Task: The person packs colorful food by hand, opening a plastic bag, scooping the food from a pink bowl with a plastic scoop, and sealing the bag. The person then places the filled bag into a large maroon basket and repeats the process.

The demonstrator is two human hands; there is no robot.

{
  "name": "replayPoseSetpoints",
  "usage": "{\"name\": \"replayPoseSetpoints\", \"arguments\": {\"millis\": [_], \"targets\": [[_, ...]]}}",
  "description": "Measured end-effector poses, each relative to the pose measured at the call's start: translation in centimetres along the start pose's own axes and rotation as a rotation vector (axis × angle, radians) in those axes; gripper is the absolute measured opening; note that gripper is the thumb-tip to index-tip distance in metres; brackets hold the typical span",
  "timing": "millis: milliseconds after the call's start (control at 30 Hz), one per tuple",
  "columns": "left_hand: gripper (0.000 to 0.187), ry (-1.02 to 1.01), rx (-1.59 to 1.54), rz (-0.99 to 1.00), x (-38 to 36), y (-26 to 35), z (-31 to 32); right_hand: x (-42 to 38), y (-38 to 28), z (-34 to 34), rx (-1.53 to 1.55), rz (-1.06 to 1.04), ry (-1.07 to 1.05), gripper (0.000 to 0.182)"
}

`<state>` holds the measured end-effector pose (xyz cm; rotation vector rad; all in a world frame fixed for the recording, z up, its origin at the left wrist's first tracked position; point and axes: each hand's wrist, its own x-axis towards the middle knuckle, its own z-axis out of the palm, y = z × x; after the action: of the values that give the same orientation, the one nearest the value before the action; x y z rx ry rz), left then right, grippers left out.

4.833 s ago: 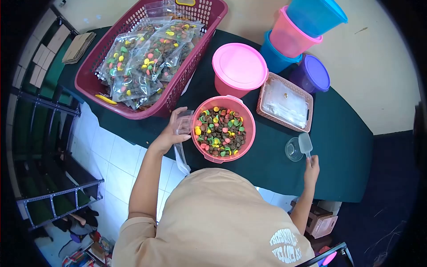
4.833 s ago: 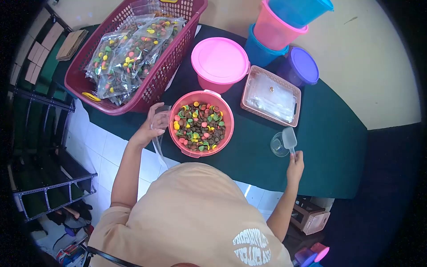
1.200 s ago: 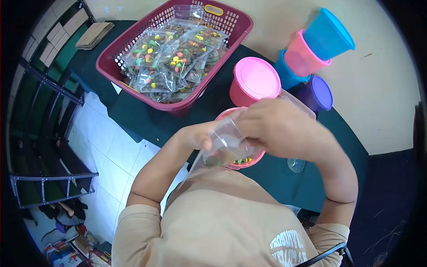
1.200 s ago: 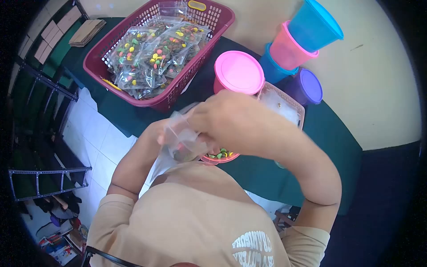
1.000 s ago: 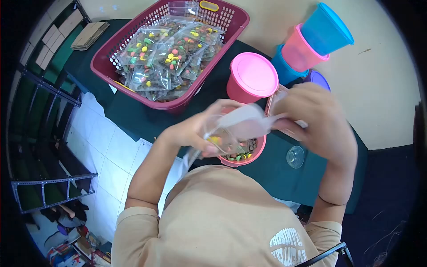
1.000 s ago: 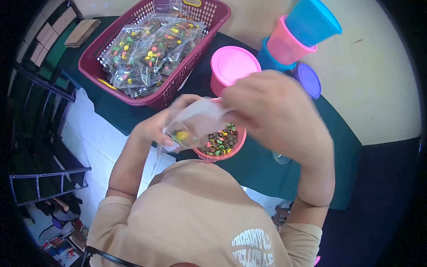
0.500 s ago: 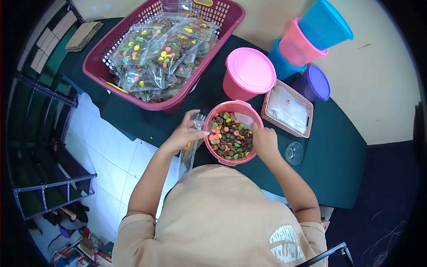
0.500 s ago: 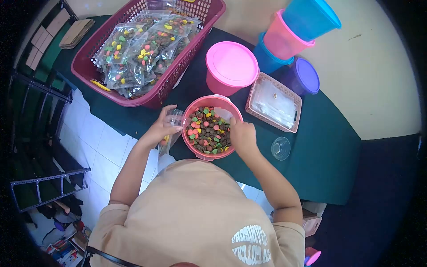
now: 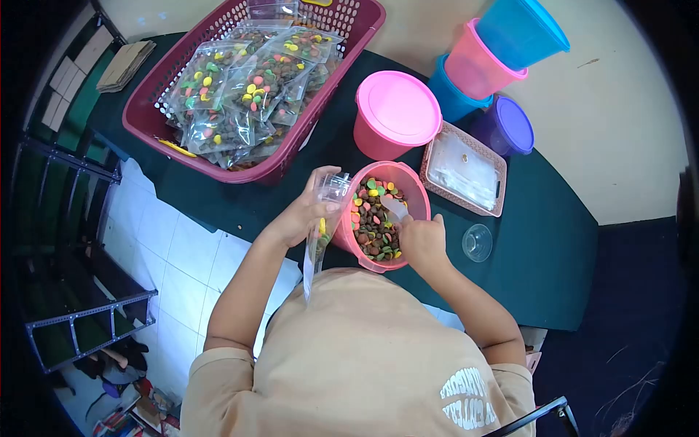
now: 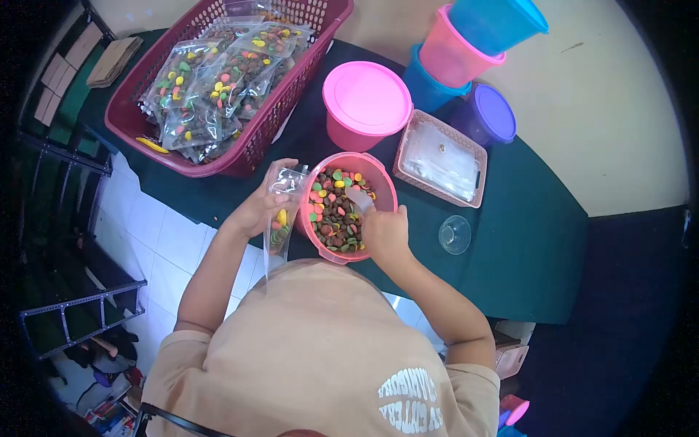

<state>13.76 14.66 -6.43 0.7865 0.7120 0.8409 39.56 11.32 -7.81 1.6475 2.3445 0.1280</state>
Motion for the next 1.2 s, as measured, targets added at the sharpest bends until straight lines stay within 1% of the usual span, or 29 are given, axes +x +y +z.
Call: {"name": "replayPoseSetpoints", "arguments": {"millis": [67, 100, 167, 200, 267, 333, 400, 467, 500, 567, 633, 667, 700, 733, 767, 800, 833, 867, 900, 933, 967, 1000, 1033, 1100, 1133, 1200], "targets": [[0.088, -0.014, 0.024, -0.003, 0.5, 0.4, 0.2, -0.4, 0.0, 0.2, 0.037, -0.022, 0.150, 0.027], [0.089, -0.025, 0.049, -0.003, 0.7, 0.6, 0.3, -0.7, 0.1, -0.1, 0.038, -0.022, 0.150, 0.027], [0.088, -0.033, 0.027, -0.008, 0.7, 0.9, 0.7, -1.2, 0.1, -0.9, 0.188, 0.063, 0.032, 0.023], [0.087, -0.041, 0.004, -0.011, 0.8, 1.0, 0.8, -1.6, -0.1, -0.8, 0.189, 0.062, 0.032, 0.023], [0.087, -0.048, 0.003, -0.025, 1.1, 1.0, 0.7, -2.2, -0.5, -0.6, 0.334, 0.056, 0.028, 0.026], [0.086, -0.058, 0.005, -0.038, 1.3, 0.7, 0.5, -2.3, -0.9, -0.4, 0.379, 0.079, 0.032, 0.027], [0.086, -0.087, -0.063, 0.000, 1.6, 0.4, 0.0, -2.3, -1.2, 0.1, 0.424, 0.107, 0.039, 0.027], [0.087, -0.108, -0.088, -0.020, 1.8, 0.2, -0.3, -2.2, -1.6, 0.7, 0.637, 0.154, 0.106, 0.028], [0.088, -0.125, -0.117, -0.039, 1.8, 0.2, -0.3, -2.3, -2.0, 0.5, 0.637, 0.154, 0.106, 0.028], [0.089, -0.114, -0.057, -0.053, 1.9, 0.1, 0.3, -2.4, -3.1, -0.2, 0.559, 0.105, 0.064, 0.029], [0.089, -0.096, -0.022, -0.007, 2.0, 0.1, 0.8, -1.8, -3.3, 0.3, 0.577, 0.118, 0.080, 0.030], [0.088, -0.139, -0.086, 0.009, 2.0, 0.3, 0.6, -1.4, -3.2, 1.0, 0.686, 0.159, 0.061, 0.029], [0.088, -0.141, -0.086, 0.009, 1.8, 0.5, 0.5, -1.1, -3.1, 1.7, 0.795, 0.201, 0.040, 0.028], [0.081, -0.203, -0.100, -0.007, 1.7, 0.8, 0.5, -0.9, -3.2, 2.4, 0.794, 0.207, 0.040, 0.028], [0.075, -0.260, -0.113, -0.020, 1.6, 0.9, 0.5, -0.5, -3.4, 3.0, 0.680, 0.119, 0.166, 0.025], [0.075, -0.260, -0.113, -0.019, 1.7, 0.7, 0.6, -0.3, -3.6, 2.9, 0.565, 0.029, 0.289, 0.023], [0.073, -0.235, -0.043, 0.000, 1.8, 0.3, 0.8, -0.2, -3.5, 2.8, 0.565, 0.025, 0.290, 0.023], [0.072, -0.206, 0.025, 0.019, 1.8, -0.1, 0.8, -0.1, -3.6, 2.5, 0.619, 0.031, 0.238, 0.024], [0.072, -0.197, 0.024, 0.021, 1.9, -0.5, 0.7, -0.1, -3.7, 1.9, 0.673, 0.037, 0.184, 0.025], [0.079, -0.158, -0.050, 0.019, 2.0, -0.9, 0.5, -0.1, -3.7, 1.3, 0.676, 0.032, 0.182, 0.025], [0.086, -0.124, -0.122, 0.017, 2.1, -1.0, 0.4, -0.1, -3.6, 0.6, 0.722, 0.076, 0.051, 0.026], [0.086, -0.128, -0.120, 0.017, 2.1, -0.9, 0.5, -0.2, -3.3, -0.1, 0.763, 0.122, -0.079, 0.026], [0.086, -0.125, -0.132, 0.009, 1.9, -0.7, 0.4, -0.3, -3.1, -0.6, 0.762, 0.127, -0.077, 0.026], [0.085, -0.121, -0.145, -0.001, 1.6, -0.7, 0.2, -0.6, -2.7, -1.3, 0.779, 0.077, -0.184, 0.029], [0.083, -0.108, -0.159, 0.022, 1.5, -0.9, -0.1, -0.9, -2.6, -1.7, 0.781, 0.076, -0.185, 0.029], [0.081, -0.073, -0.182, 0.035, 1.4, -1.3, -1.0, -1.3, -2.4, -2.3, 0.877, -0.030, -0.286, 0.032]]}}
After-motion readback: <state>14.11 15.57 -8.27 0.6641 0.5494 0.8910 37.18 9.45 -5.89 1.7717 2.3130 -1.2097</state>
